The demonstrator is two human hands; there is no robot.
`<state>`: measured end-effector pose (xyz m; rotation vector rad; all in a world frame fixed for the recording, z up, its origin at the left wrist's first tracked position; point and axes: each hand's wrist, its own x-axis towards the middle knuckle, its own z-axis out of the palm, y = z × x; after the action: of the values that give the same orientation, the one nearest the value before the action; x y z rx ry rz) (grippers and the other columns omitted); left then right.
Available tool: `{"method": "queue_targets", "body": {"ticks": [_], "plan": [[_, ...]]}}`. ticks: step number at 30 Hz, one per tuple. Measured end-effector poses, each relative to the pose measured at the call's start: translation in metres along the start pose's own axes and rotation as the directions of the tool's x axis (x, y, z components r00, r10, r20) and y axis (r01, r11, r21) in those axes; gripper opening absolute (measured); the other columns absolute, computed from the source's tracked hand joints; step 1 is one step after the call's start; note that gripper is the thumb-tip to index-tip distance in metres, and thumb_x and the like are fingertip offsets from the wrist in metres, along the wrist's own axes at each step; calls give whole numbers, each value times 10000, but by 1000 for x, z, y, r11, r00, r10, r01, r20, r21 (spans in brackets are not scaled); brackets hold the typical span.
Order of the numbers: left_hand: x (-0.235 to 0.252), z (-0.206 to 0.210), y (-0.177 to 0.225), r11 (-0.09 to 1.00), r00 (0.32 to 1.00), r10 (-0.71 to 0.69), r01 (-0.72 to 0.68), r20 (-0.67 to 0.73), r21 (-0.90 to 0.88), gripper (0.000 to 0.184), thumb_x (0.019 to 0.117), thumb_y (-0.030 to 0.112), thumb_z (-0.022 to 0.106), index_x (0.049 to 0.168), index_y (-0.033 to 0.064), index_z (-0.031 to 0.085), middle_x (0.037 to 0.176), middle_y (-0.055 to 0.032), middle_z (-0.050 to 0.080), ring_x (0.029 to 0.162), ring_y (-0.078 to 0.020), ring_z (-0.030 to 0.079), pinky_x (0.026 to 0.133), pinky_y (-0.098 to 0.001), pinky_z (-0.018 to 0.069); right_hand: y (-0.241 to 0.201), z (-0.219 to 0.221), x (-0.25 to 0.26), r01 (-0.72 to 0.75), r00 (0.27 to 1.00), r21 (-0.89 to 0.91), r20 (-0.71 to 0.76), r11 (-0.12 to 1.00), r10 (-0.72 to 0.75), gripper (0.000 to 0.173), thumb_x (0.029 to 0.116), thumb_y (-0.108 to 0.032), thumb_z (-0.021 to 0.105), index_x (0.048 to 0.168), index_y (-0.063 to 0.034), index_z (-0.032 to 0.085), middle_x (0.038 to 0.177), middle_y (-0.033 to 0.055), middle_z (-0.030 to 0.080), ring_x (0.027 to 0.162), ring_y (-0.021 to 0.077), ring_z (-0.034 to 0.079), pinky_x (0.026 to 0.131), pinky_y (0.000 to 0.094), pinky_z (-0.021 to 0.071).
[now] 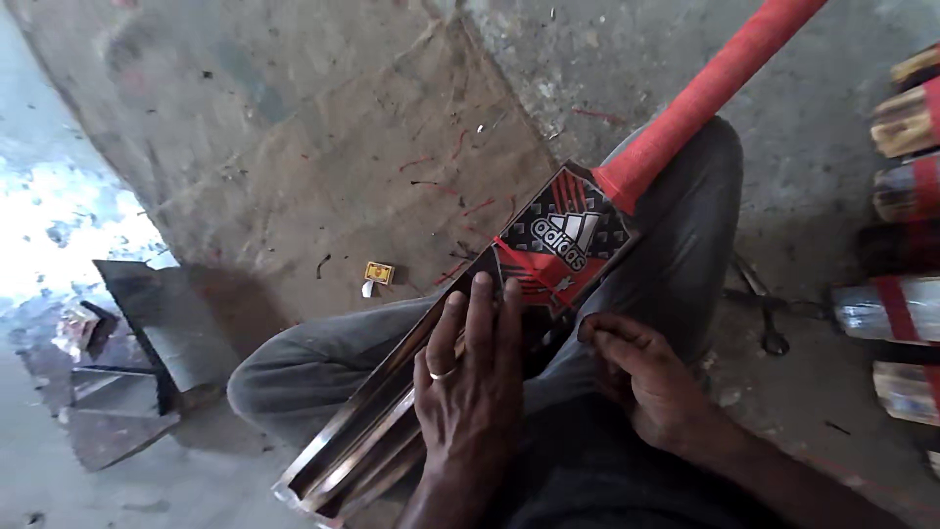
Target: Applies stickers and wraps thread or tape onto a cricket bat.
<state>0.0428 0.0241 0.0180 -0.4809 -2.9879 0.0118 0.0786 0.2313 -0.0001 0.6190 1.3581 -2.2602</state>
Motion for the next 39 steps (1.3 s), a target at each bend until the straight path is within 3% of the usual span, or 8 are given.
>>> {"method": "queue_targets", "body": {"ticks": [5,15,20,28,30,32,34,39], "plan": [[8,-6,-2,1000,998,30,-30,48,-5,661,954,459,651,1543,531,359,1669,-17,286,1451,-289,391,1035,-495,436,10,-5,6,-46,998,70,43,996,43,203,1050,-234,557,1165,-143,698,682,19,494,495,66,421,457,210,400],[28,-38,-26,941,967,144,-69,209,-331,652,937,438,655,1528,519,395,1598,-47,393,1364,-332,477,877,-546,529,-4,4,9,55,982,108,175,993,-73,200,1064,-211,527,1142,-130,692,678,0,475,509,54,414,478,206,395],[39,-55,-56,614,846,296,188,444,-767,890,795,255,743,1542,535,347,1436,102,493,1161,-104,590,805,-381,614,-24,23,10,154,957,69,237,986,-166,179,1061,-198,544,1123,-117,692,695,21,513,516,60,435,474,208,400],[55,-36,-82,261,674,442,535,592,-804,848,912,190,759,1583,471,324,1282,22,668,952,-157,707,768,-356,639,-29,33,31,96,950,159,281,983,-139,200,1058,-177,521,1123,-124,703,674,-17,476,511,30,405,462,172,363],[54,-41,-86,316,720,376,492,583,-811,781,941,258,740,1578,471,341,1280,35,668,942,-154,705,756,-360,639,-33,37,36,81,956,153,266,985,-120,197,1053,-166,526,1117,-120,707,663,-17,473,496,26,401,449,165,365],[46,-50,-80,616,870,128,307,477,-725,661,957,372,697,1543,467,405,1382,130,602,1050,-92,667,799,-383,616,-40,44,42,50,973,126,218,991,-77,205,1061,-155,521,1138,-100,703,698,5,506,490,33,390,436,167,354],[32,-45,-56,877,974,-76,168,216,-450,589,967,381,651,1527,357,468,1493,4,508,1272,-257,552,910,-575,503,-45,50,51,33,982,99,181,995,-51,231,1069,-148,509,1177,-83,703,733,14,545,489,33,389,428,168,348],[2,9,11,992,991,-117,120,59,-38,865,910,504,650,1638,256,254,1722,-54,119,1545,-337,201,1079,-685,290,-45,53,46,43,995,-49,88,998,-39,237,1063,-193,521,1178,-115,713,708,10,504,482,53,369,428,183,334]]}}
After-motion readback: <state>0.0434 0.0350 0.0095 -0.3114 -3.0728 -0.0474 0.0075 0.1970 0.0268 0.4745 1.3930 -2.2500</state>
